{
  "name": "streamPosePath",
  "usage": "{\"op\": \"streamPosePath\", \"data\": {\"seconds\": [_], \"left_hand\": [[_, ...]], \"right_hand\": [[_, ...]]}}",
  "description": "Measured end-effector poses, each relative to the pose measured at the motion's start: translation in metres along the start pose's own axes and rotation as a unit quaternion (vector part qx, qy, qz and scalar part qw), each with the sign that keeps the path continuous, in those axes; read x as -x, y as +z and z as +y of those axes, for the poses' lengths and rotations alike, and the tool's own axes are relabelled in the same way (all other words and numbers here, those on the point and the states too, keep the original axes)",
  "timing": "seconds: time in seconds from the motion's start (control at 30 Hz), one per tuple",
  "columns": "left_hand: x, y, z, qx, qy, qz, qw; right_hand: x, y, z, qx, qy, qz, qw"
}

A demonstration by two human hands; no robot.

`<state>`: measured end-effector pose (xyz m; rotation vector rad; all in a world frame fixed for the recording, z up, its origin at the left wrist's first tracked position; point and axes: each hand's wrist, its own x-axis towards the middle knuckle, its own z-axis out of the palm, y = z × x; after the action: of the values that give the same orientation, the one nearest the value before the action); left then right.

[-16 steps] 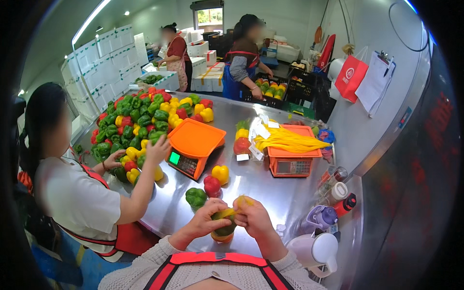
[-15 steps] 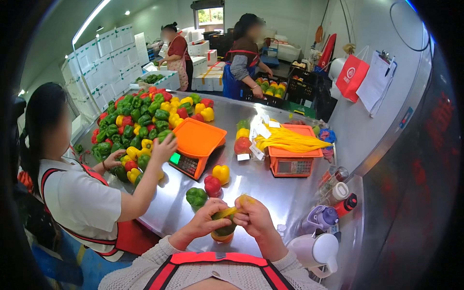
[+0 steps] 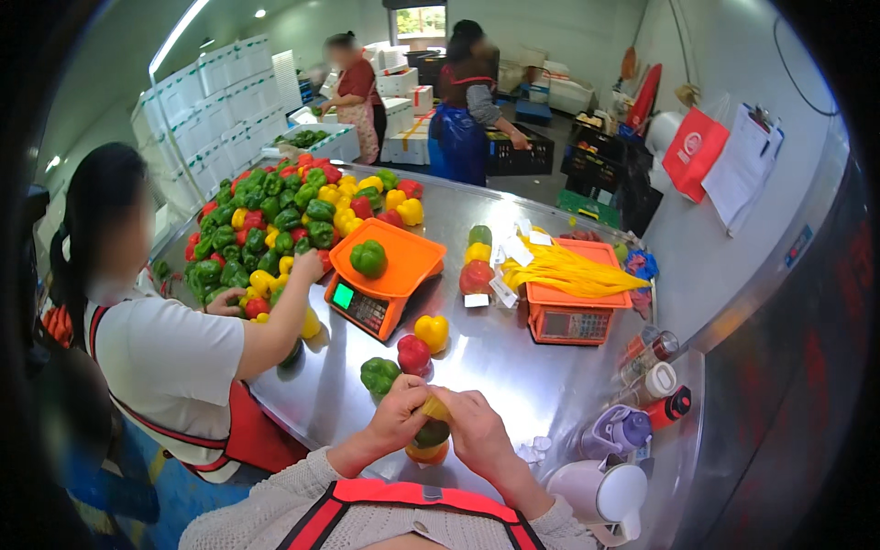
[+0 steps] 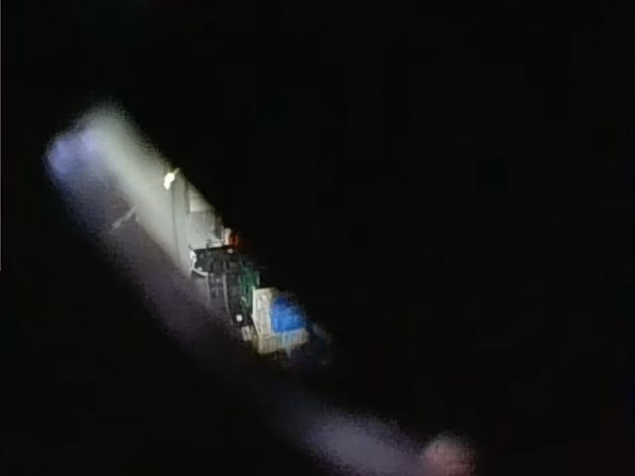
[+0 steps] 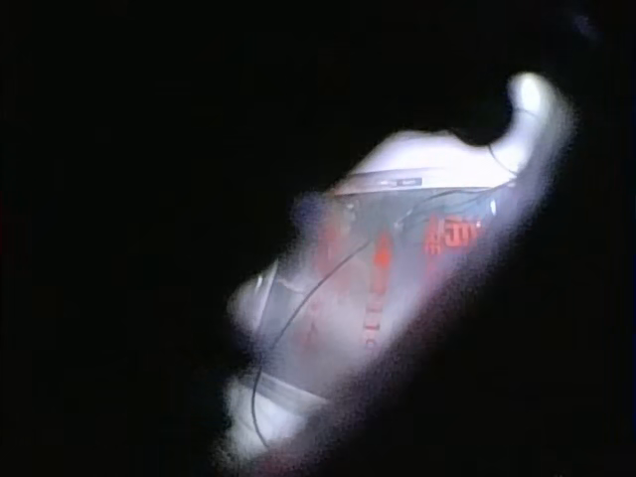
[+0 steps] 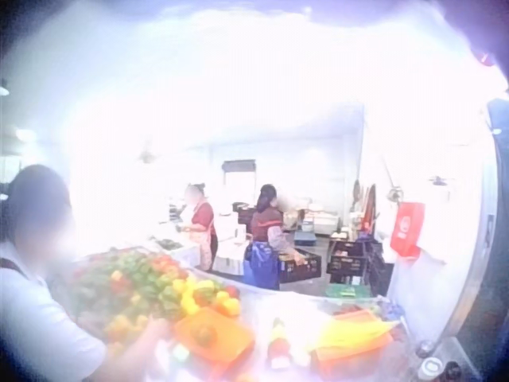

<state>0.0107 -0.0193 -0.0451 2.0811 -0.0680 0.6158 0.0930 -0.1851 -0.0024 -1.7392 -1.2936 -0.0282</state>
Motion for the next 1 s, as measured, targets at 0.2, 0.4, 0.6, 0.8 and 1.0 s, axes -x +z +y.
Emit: {"op": "streamPosePath", "data": {"seconds": [0.2, 0.4, 0.6, 0.8, 1.0], "left_hand": [[-0.002, -0.006, 0.021, -0.035, -0.025, -0.011, 0.999], [0.004, -0.004, 0.025, 0.167, -0.197, -0.026, 0.966], [0.002, -0.008, 0.030, 0.009, -0.014, -0.036, 0.999], [0.000, -0.009, 0.017, -0.047, -0.005, -0.018, 0.999], [-0.006, -0.008, 0.025, -0.020, -0.025, -0.005, 0.999]], "right_hand": [[-0.005, -0.005, 0.001, 0.090, -0.043, 0.031, 0.995], [0.002, -0.017, 0.010, 0.149, 0.003, 0.000, 0.989], [0.006, -0.018, 0.016, -0.532, 0.350, -0.037, 0.770], [0.008, -0.002, 0.015, -0.617, 0.249, 0.030, 0.746], [0.007, 0.010, 0.017, 0.083, 0.009, 0.072, 0.994]]}}
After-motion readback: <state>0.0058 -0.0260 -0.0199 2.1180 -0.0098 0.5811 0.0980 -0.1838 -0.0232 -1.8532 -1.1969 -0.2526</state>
